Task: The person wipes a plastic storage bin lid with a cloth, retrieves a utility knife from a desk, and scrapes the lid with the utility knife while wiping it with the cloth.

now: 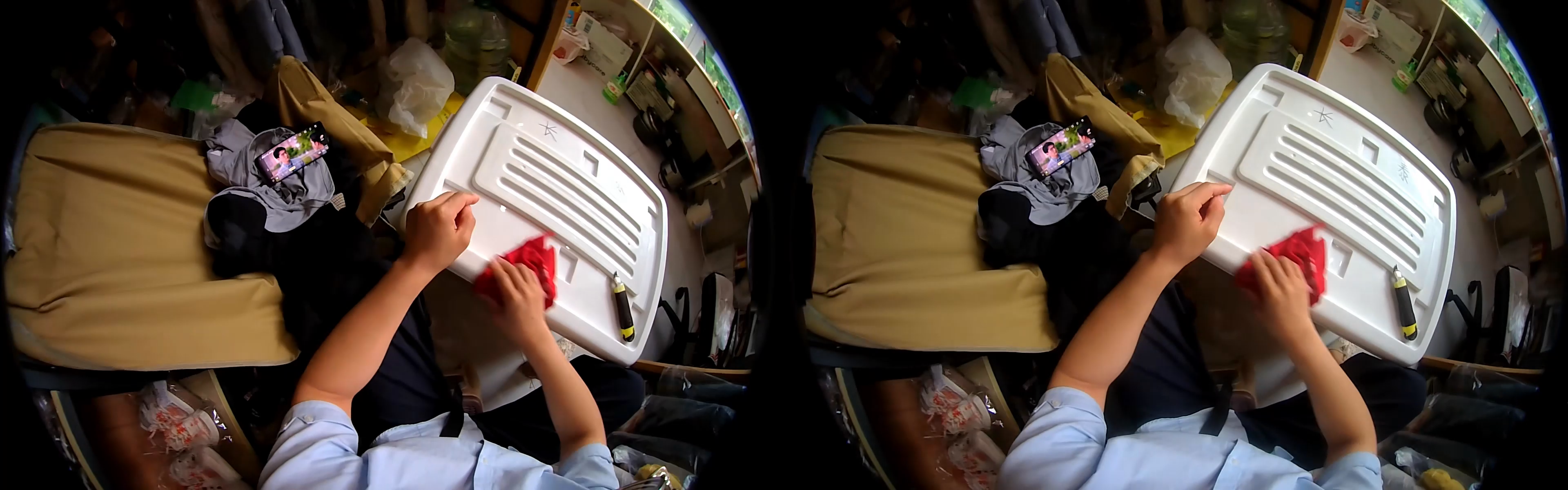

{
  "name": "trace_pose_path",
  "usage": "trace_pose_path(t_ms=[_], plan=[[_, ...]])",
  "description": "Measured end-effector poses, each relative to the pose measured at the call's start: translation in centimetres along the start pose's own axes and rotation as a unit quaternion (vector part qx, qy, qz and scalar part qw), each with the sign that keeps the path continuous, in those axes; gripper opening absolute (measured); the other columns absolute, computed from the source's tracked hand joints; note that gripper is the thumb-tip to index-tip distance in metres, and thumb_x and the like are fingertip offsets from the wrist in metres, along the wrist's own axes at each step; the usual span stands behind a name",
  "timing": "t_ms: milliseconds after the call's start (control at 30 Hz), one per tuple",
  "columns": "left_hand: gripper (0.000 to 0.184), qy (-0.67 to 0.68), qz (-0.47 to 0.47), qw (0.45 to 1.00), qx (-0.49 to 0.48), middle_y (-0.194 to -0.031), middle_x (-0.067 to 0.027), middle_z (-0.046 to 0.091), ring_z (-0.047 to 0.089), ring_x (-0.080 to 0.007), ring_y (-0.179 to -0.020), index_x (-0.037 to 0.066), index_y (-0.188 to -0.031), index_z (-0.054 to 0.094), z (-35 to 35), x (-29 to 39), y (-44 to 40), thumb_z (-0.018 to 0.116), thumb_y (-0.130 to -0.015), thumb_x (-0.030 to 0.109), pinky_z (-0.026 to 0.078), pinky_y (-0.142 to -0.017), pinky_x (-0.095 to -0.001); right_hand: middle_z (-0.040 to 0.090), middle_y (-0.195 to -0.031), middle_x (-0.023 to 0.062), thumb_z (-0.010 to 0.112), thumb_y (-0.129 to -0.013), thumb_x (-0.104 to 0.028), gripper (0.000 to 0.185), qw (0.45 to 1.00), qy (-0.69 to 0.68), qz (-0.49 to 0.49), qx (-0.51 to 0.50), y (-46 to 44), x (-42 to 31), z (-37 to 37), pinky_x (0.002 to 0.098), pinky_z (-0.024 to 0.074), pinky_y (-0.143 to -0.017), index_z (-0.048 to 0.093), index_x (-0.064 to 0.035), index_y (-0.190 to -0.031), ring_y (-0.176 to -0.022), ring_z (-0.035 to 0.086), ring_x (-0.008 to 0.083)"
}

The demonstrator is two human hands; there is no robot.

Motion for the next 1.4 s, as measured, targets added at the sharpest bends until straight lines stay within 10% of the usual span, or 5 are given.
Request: trace_pose_path(t_ms=[967, 1033, 1167, 1267, 1400], plan=[[0.018, 0.017, -0.068, 0.997, -0.038, -0.076, -0.0145, 0.068, 0.064, -0.0235, -0.062, 0.003, -0.096, 0.073, 0.8, -0.5, -1.0, 0.058, -0.086, 0.004, 0.05, -0.06, -0.0322, 0.06, -0.098, 0.0155, 0.069, -0.087, -0.027, 0.04, 0.98, 0.082, 0.179, 0.031, 9.0, 6.6, -5.1, 0.0399, 0.0474, -0.077, 0.057, -0.0002, -0.114, -0.085, 0.057, 0.0305], [0.019, 0.006, -0.024, 0.998, -0.054, -0.076, -0.014, 0.068, 0.064, -0.0223, -0.062, 0.003, -0.097, 0.073, 1.3, 0.0, -0.3, 0.058, -0.087, 0.004, 0.05, -0.06, -0.0316, 0.061, -0.094, 0.0129, 0.061, -0.096, -0.029, 0.031, 0.873, -0.272, 0.402, 0.044, 6.8, 7.7, -3.9, 0.0349, 0.0467, -0.068, 0.057, -0.0013, -0.11, -0.077, 0.056, 0.0233], [0.026, 0.086, 0.018, 0.977, -0.192, -0.091, -0.0113, 0.069, 0.066, -0.0213, -0.079, 0.005, -0.112, 0.07, 2.6, 3.1, 2.1, 0.057, -0.089, 0.006, 0.052, -0.068, -0.0317, 0.061, -0.112, 0.0128, 0.06, -0.097, -0.032, 0.047, 0.706, -0.634, 0.278, 0.145, 0.6, 4.2, -5.1, 0.0347, 0.0496, -0.081, 0.05, -0.0006, -0.13, -0.091, 0.059, 0.0217], [0.053, 0.167, -0.038, 0.953, -0.249, -0.131, -0.017, 0.054, 0.056, -0.0292, -0.117, 0.007, -0.146, 0.042, 3.9, 4.0, 4.4, 0.053, -0.095, 0.02, 0.045, -0.098, -0.0371, 0.047, -0.14, 0.0172, 0.069, -0.092, -0.031, 0.067, 0.893, -0.406, 0.19, 0.039, 1.2, 3.2, -7.1, 0.0389, 0.0369, -0.109, 0.039, -0.0056, -0.146, -0.134, 0.045, 0.0289], [0.064, 0.066, -0.026, 0.969, -0.237, -0.142, -0.0215, 0.043, 0.041, -0.036, -0.133, 0.007, -0.15, 0.034, 5.7, 3.6, 6.4, 0.056, -0.095, 0.031, 0.033, -0.111, -0.0415, 0.058, -0.121, 0.017, 0.075, -0.083, -0.019, 0.037, 0.97, -0.106, 0.203, 0.08, 6.1, 8.1, -10.0, 0.0421, 0.0472, -0.096, 0.062, -0.0046, -0.115, -0.114, 0.055, 0.0358]])
Point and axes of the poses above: each hand's wrist, its own y-axis away from the middle knuckle, its own z-axis out of the palm, x = y × z, the point moved 4 cm from there along -y, towards the middle knuckle
